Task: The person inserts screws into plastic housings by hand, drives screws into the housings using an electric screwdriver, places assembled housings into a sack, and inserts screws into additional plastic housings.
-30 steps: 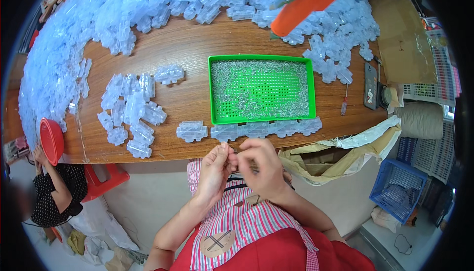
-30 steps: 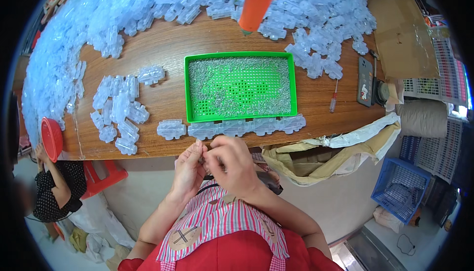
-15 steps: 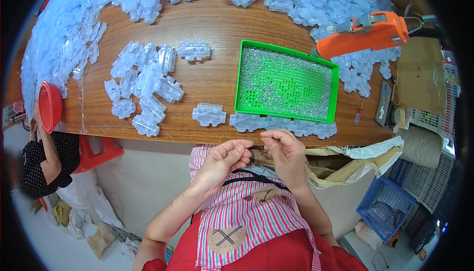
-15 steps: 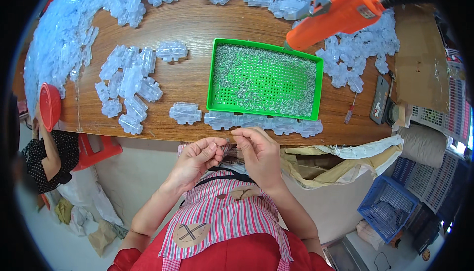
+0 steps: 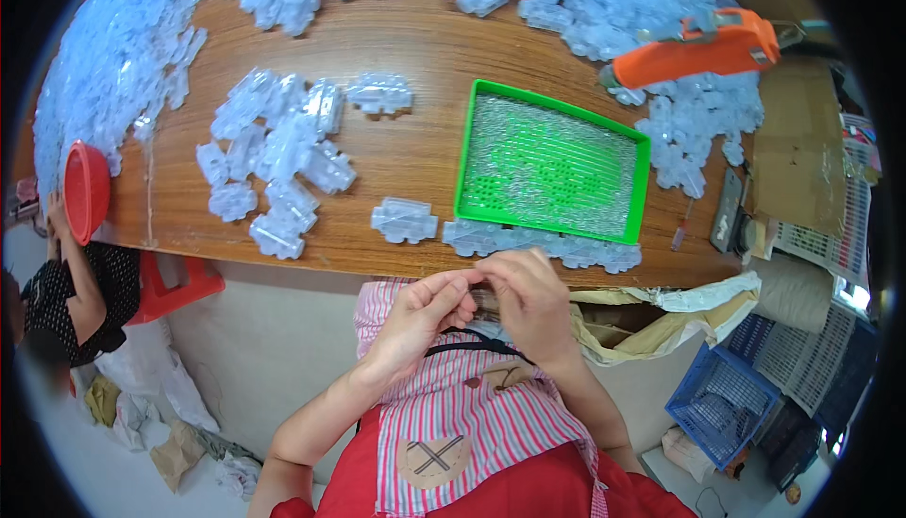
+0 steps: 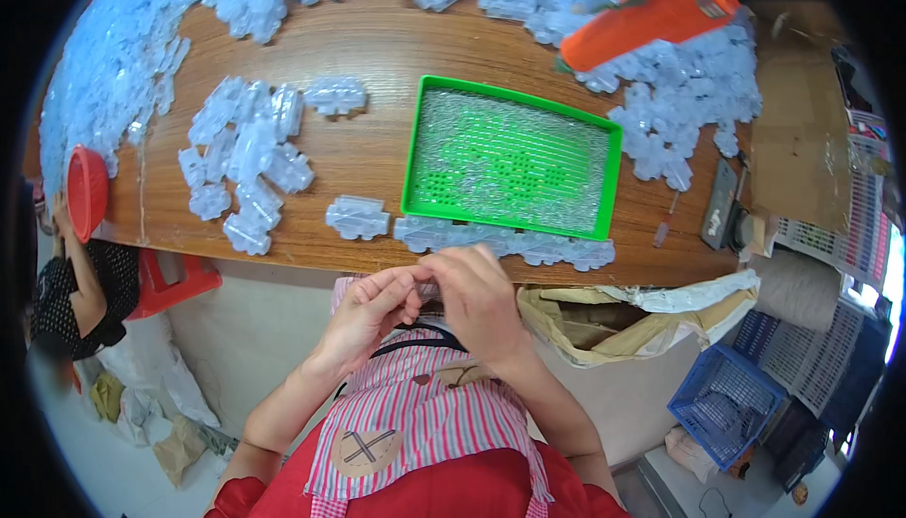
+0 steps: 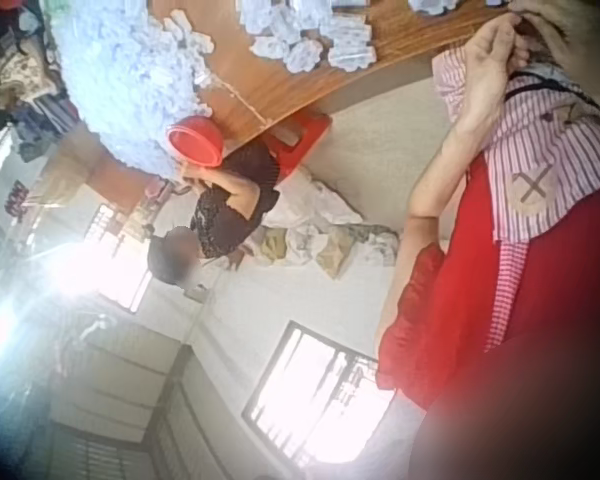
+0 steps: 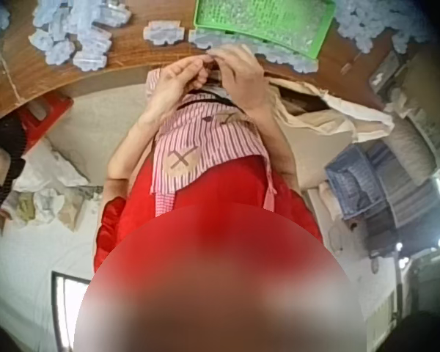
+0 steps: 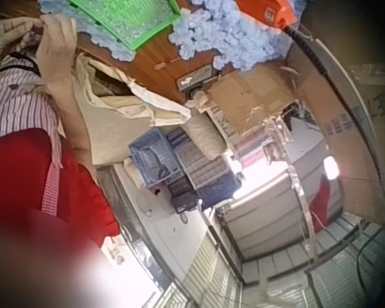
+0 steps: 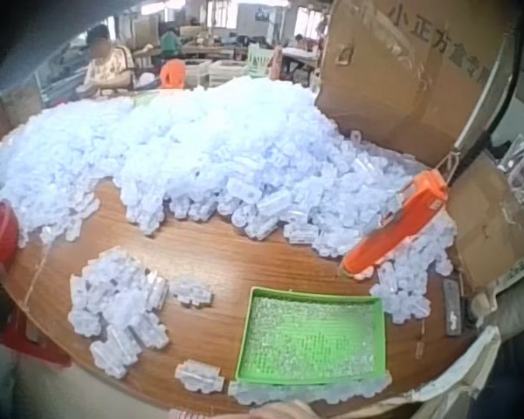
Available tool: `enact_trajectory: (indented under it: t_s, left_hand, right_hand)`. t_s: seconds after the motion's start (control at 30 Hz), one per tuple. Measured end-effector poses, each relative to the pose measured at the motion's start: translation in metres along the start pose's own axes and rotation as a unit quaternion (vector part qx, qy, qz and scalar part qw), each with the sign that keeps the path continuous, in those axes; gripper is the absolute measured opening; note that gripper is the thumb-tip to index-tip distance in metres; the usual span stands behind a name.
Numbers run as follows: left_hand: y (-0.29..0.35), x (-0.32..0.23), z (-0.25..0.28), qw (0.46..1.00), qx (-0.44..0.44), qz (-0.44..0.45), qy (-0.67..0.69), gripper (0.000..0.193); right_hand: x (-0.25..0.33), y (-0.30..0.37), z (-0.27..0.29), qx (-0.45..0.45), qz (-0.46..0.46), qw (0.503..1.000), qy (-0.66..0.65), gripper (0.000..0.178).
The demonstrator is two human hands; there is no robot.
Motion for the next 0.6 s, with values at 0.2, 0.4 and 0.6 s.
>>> enact_trajectory:
  t_s: [0.2, 0.4, 0.6]
  left_hand:
    - [-0.007, -0.012, -0.012, 0.981, -0.053, -0.081, -0.170, 0.024]
    - [-0.027, -0.008, -0.005, 0.965, -0.027, -0.160, -0.209, 0.019]
    - [-0.030, -0.015, -0.017, 0.952, 0.010, -0.187, -0.243, 0.021]
  right_hand:
    - [0.011, 0.004, 0.001, -0.021, 0.065, 0.993, 0.097, 0.038]
    - [0.005, -0.001, 0.004, -0.039, 0.140, 0.977, 0.153, 0.038]
    - [0.006, -0.001, 0.015, -0.023, 0.028, 0.999, 0.039, 0.026]
Point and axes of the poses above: each hand's wrist, its own y-axis away from the middle knuckle, its own z-axis out of the back of the hand, x = y × z, the point moved 2 cm from there along -y, towards the middle knuckle, and after that the axes turned 6 degrees about -z, right-handed, at the moved point
